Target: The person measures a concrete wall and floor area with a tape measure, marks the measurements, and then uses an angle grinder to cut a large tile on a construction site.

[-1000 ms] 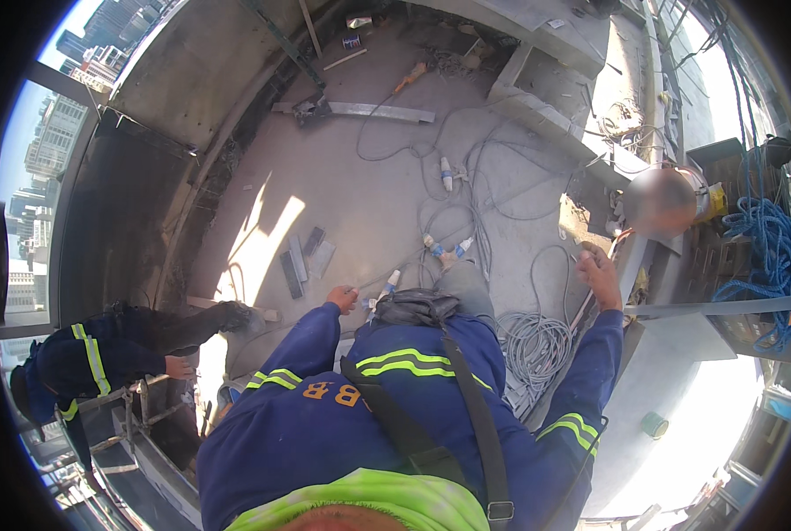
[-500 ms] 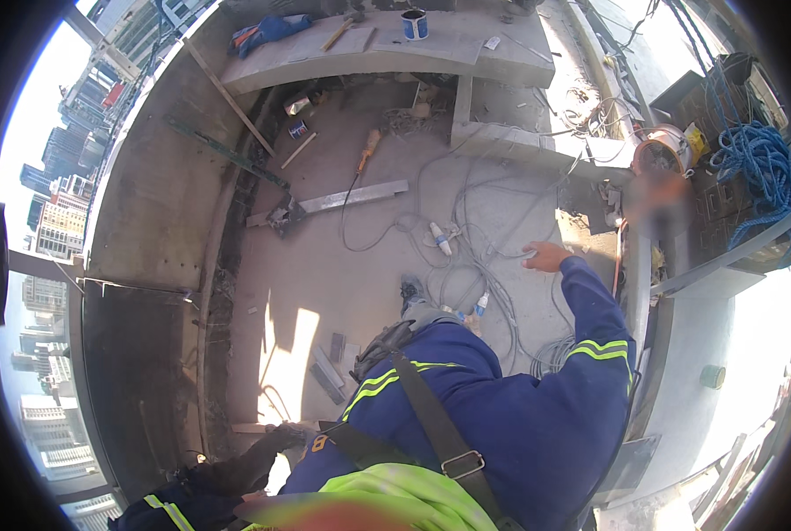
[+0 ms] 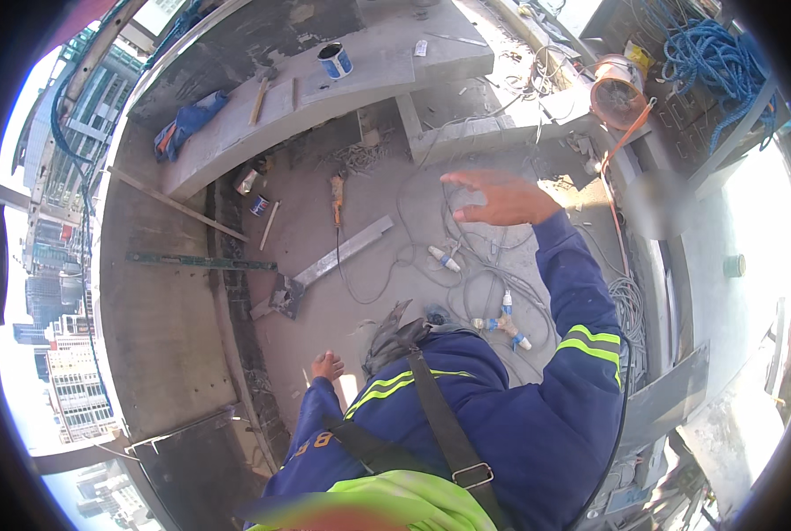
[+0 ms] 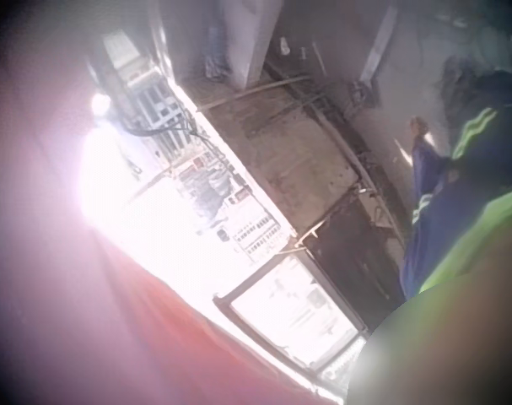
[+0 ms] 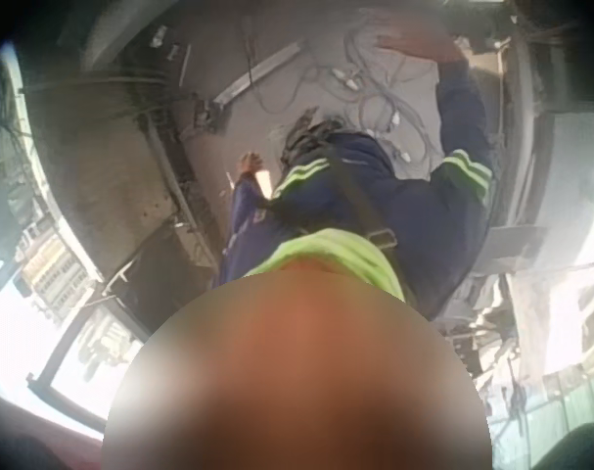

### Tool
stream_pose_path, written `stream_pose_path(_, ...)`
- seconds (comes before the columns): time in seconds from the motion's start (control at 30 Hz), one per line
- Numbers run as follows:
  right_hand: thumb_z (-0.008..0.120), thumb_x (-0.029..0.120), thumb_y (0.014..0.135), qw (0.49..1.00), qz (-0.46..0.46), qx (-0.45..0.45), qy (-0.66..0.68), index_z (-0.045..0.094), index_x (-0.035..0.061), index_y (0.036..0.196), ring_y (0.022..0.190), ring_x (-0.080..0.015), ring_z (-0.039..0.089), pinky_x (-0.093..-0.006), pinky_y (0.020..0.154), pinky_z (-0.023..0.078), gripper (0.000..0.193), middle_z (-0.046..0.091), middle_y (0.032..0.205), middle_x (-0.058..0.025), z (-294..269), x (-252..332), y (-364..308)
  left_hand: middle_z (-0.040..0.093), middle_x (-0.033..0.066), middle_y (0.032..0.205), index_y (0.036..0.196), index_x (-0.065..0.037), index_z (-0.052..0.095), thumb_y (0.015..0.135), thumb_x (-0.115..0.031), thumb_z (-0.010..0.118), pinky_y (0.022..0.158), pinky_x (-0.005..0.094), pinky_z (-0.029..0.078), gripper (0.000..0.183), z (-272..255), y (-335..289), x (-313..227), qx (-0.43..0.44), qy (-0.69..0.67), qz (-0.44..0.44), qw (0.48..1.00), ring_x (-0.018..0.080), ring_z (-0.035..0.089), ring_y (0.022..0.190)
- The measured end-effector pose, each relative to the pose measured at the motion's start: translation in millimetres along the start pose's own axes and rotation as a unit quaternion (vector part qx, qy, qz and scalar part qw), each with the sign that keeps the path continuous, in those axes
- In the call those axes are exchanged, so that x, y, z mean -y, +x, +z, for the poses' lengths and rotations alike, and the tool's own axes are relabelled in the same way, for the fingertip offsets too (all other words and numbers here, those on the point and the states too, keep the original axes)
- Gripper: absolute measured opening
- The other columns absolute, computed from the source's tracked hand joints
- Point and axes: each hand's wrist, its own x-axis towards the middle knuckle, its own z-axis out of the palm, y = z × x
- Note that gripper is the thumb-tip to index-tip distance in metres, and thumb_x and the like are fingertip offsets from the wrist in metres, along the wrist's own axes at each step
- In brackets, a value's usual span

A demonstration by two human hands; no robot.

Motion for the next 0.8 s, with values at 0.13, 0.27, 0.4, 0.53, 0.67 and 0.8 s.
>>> stream_pose_path(0.13,0.082,0.047,0.087,0.973,0.045,-0.216,-0.072,0.054,0.0130,0.156,0.132,-0.0337,0.063,-0.0458,0.114,0.046,0.082,0.063,0.148,-0.0167,-85.9,101.0,-109.3,0.071,0.0173,0.121,0.143,-0.003,0.055,0.108,-0.032,0.057,0.080,0.0467,0.064,0.046,56.2,72.7,-78.1,0.131,0.149,-0.003,0.980,0.0316,0.074,0.101)
stream_pose_path(0.27,0.084,0.031,0.091,0.911,0.163,-0.309,-0.219,0.056,0.0095,0.153,0.129,-0.0336,0.066,-0.0427,0.109,0.050,0.071,0.068,0.141,-0.0152,-63.8,242.3,-221.4,0.073,0.0139,0.116,0.136,-0.005,0.061,0.107,-0.032,0.059,0.073,0.0446,0.063,0.040,115.3,124.9,-143.5,0.283,0.359,0.043,0.888,0.0284,0.076,0.093)
stream_pose_path(0.4,0.087,0.044,0.084,0.839,0.329,-0.350,-0.253,0.060,0.0036,0.148,0.124,-0.0366,0.068,-0.0441,0.107,0.051,0.080,0.069,0.138,-0.0191,21.7,392.6,-260.4,0.074,0.0116,0.113,0.131,-0.007,0.065,0.105,-0.031,0.060,0.068,0.0406,0.062,0.035,167.4,171.4,-214.4,0.359,0.489,0.126,0.785,0.0250,0.076,0.090)
stream_pose_path(0.53,0.087,0.059,0.076,0.815,0.398,-0.372,-0.198,0.063,0.0019,0.143,0.116,-0.0365,0.071,-0.0491,0.105,0.051,0.092,0.070,0.134,-0.0198,126.1,500.2,-266.1,0.073,0.0102,0.099,0.123,-0.007,0.070,0.104,-0.029,0.060,0.058,0.0387,0.058,0.031,211.0,216.9,-283.1,0.389,0.576,0.106,0.711,0.0231,0.073,0.078)
stream_pose_path(0.67,0.086,0.065,0.078,0.828,0.375,-0.392,-0.144,0.063,0.0170,0.146,0.113,-0.0283,0.073,-0.0632,0.109,0.044,0.086,0.070,0.136,-0.0140,198.3,545.8,-231.2,0.069,0.0090,0.097,0.124,-0.007,0.066,0.105,-0.032,0.059,0.059,0.0409,0.056,0.032,250.6,242.5,-319.8,0.363,0.633,0.162,0.664,0.0222,0.069,0.074)
stream_pose_path(0.8,0.081,0.045,0.094,0.768,0.314,-0.477,-0.290,0.070,0.0260,0.137,0.108,-0.0162,0.074,-0.0552,0.111,0.048,0.048,0.072,0.133,-0.0033,219.1,574.7,-194.9,0.073,0.0133,0.118,0.140,-0.008,0.059,0.106,-0.039,0.060,0.080,0.0474,0.062,0.046,295.5,239.6,-309.9,0.425,0.637,0.225,0.603,0.0283,0.074,0.097)
